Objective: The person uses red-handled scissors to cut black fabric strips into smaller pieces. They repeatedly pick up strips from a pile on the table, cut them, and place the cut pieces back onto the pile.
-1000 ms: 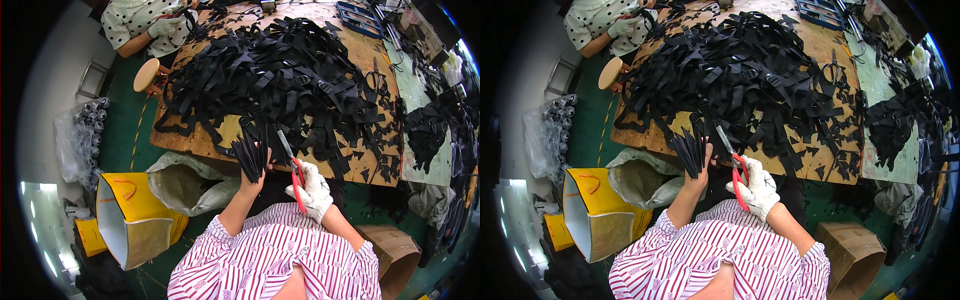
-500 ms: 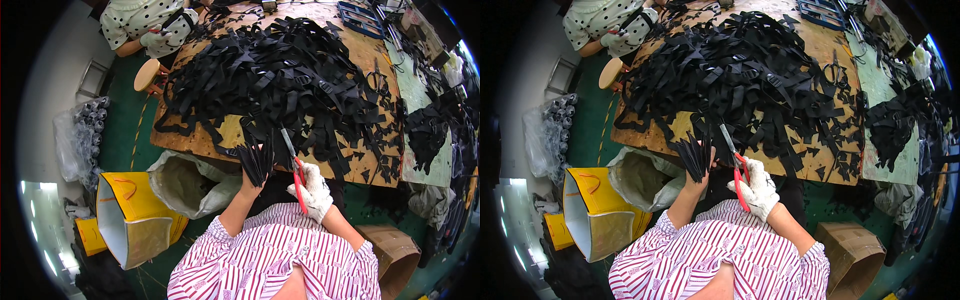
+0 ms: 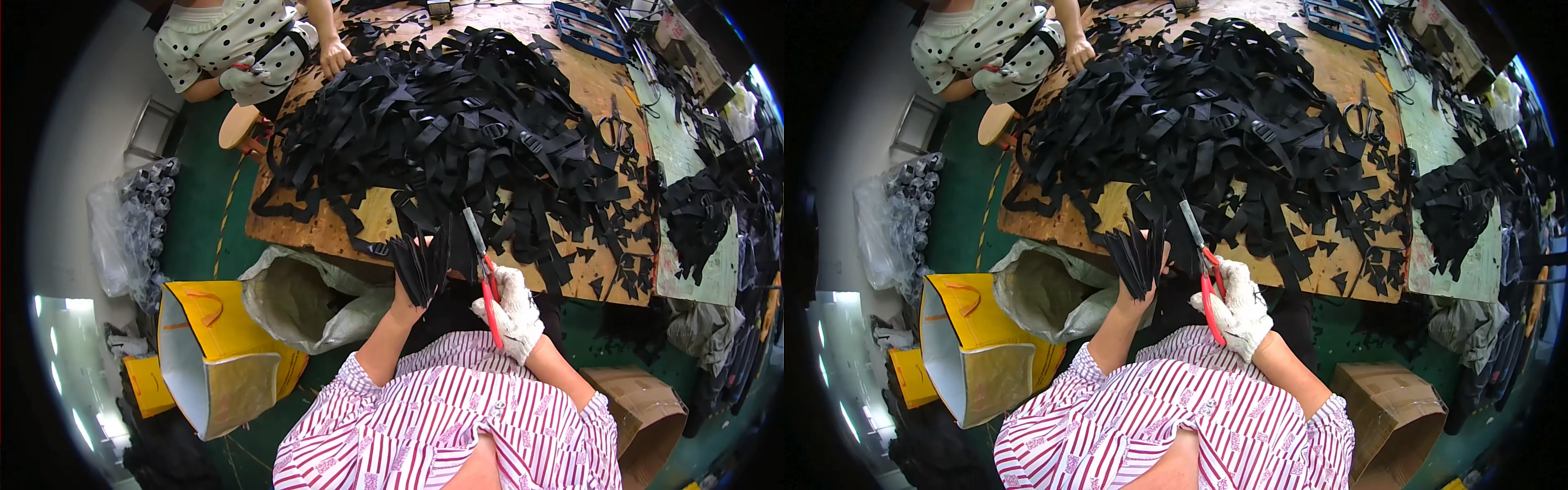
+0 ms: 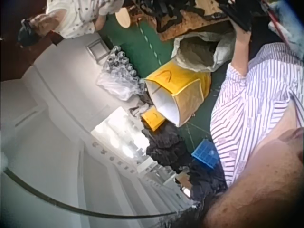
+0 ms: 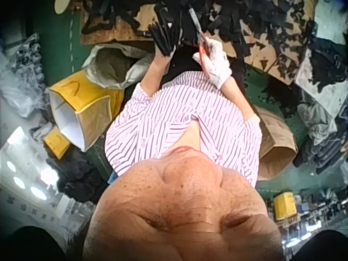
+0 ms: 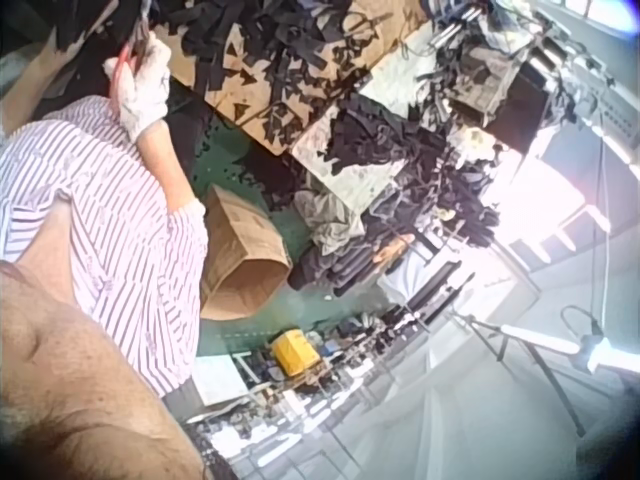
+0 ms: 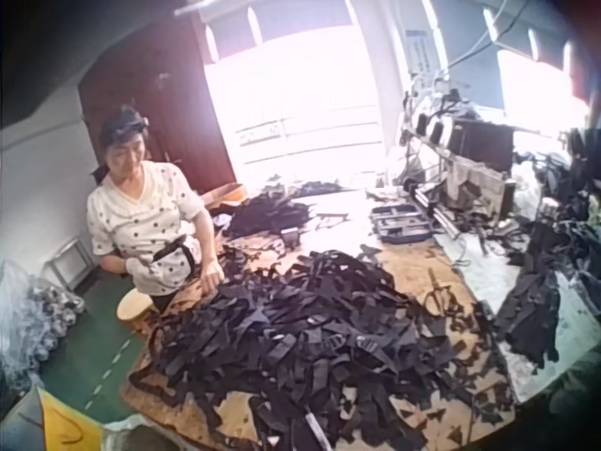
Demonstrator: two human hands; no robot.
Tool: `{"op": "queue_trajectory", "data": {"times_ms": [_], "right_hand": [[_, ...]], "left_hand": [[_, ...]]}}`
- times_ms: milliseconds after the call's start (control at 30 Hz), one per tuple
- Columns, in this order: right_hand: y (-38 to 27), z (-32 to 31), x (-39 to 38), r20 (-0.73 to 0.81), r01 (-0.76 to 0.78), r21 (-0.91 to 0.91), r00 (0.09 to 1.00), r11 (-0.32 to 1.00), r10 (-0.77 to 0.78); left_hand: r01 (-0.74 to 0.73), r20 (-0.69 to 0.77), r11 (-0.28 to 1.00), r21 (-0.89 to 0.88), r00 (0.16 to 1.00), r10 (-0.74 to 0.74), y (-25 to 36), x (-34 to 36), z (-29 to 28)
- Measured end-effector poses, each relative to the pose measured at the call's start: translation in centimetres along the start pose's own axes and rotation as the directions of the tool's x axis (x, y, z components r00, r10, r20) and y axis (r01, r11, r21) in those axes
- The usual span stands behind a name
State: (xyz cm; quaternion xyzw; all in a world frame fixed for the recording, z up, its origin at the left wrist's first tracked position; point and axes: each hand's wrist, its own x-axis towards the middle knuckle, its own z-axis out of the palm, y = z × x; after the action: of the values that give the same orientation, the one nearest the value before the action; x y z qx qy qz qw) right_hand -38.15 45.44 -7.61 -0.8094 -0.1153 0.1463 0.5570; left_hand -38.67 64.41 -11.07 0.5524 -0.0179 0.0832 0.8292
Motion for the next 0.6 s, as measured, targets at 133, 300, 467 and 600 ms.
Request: {"op": "queue_trajectory", "data": {"times_ms": [133,300,467,600], "right_hand": [[-0.3,-0.5,0.0,0.048,-0.040,0.031,0.998,0.999,0.039],[0.0,-0.7,0.6,0.065,-0.020,-0.037,0.998,0.999,0.022],[-0.3,-0.4,0.6,0.124,-0.313,0.291,0.949,0.904,0.289],[-1.5,-1.8,0.9,0.015,-0.332,0.467,0.930,0.819,0.368]], "left_hand": [[0.054,-0.008,0.998,0.017,0.999,-0.054,0.0,0.4,-0.3],[0.187,0.101,0.960,-0.209,0.981,-0.169,0.3,0.6,-1.1],[0.170,0.111,0.968,-0.182,0.982,-0.151,0.3,0.1,-1.1],[0.003,0.110,1.000,-0.005,0.994,-0.002,-1.1,-0.5,-1.9]]}}
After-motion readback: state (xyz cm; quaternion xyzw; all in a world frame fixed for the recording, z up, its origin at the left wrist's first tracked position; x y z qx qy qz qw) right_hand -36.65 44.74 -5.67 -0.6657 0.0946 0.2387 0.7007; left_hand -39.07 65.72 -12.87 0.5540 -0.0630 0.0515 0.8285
